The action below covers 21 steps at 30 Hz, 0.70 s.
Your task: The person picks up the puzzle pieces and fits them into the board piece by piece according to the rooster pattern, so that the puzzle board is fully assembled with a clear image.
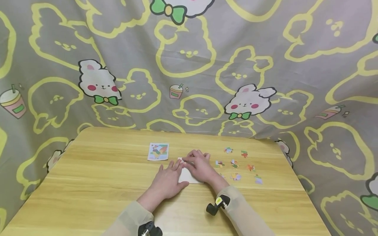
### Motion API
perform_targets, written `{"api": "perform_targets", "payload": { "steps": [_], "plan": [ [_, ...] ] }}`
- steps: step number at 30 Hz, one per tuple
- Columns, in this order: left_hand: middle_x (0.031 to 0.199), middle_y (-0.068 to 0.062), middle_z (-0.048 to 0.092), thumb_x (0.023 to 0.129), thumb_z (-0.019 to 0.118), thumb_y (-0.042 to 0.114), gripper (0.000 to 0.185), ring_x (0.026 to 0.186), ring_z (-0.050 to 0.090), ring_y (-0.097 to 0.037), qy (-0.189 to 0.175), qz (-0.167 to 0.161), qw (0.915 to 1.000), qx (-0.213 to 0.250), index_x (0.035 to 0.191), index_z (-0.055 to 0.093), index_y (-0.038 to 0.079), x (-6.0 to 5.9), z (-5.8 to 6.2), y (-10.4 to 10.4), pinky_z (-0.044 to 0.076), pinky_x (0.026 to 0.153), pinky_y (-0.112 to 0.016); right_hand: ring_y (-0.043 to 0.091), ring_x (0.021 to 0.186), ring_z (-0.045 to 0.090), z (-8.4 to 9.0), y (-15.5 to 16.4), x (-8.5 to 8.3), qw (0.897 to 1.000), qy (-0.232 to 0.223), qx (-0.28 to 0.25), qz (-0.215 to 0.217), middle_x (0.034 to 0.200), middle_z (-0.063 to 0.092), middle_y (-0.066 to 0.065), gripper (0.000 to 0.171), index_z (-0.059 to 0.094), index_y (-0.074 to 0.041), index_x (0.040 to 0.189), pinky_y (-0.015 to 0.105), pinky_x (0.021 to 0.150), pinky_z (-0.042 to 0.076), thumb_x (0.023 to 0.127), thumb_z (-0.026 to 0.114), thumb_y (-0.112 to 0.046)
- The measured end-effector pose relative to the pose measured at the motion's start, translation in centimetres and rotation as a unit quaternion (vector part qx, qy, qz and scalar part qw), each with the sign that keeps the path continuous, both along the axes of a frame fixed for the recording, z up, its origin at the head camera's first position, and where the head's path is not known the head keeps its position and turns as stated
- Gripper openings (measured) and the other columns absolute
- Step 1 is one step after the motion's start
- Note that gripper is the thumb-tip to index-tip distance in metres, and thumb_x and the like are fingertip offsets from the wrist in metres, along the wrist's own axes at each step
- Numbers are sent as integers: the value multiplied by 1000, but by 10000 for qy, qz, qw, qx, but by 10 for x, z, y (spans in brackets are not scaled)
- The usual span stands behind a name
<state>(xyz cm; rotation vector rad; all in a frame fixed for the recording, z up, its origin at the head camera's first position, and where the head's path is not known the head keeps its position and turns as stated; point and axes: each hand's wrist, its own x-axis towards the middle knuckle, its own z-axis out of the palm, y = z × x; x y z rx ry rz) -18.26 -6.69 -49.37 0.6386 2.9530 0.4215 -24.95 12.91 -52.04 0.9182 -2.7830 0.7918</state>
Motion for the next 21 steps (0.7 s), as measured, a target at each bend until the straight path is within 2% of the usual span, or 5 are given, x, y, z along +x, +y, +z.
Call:
{"api": "perform_targets", "payload": {
  "steps": [14,21],
  "plan": [
    [167,-15,38,100,65,56,84,151,37,-42,-149,-37,9997,165,160,43,1,-2,0,-1,30,114,-73,16,114,53,-1,8,0,9989,-351,-282,-104,121,64,-4,30,76,-13,130,48,96,23,104,70,-27],
    [169,-13,35,101,62,59,84,153,34,-40,-201,4,9998,37,161,43,2,-3,-2,-2,29,116,-71,20,114,57,6,21,3,9980,-227,-591,-41,119,67,-1,29,76,-9,127,48,96,25,102,73,-24]
  ]
}}
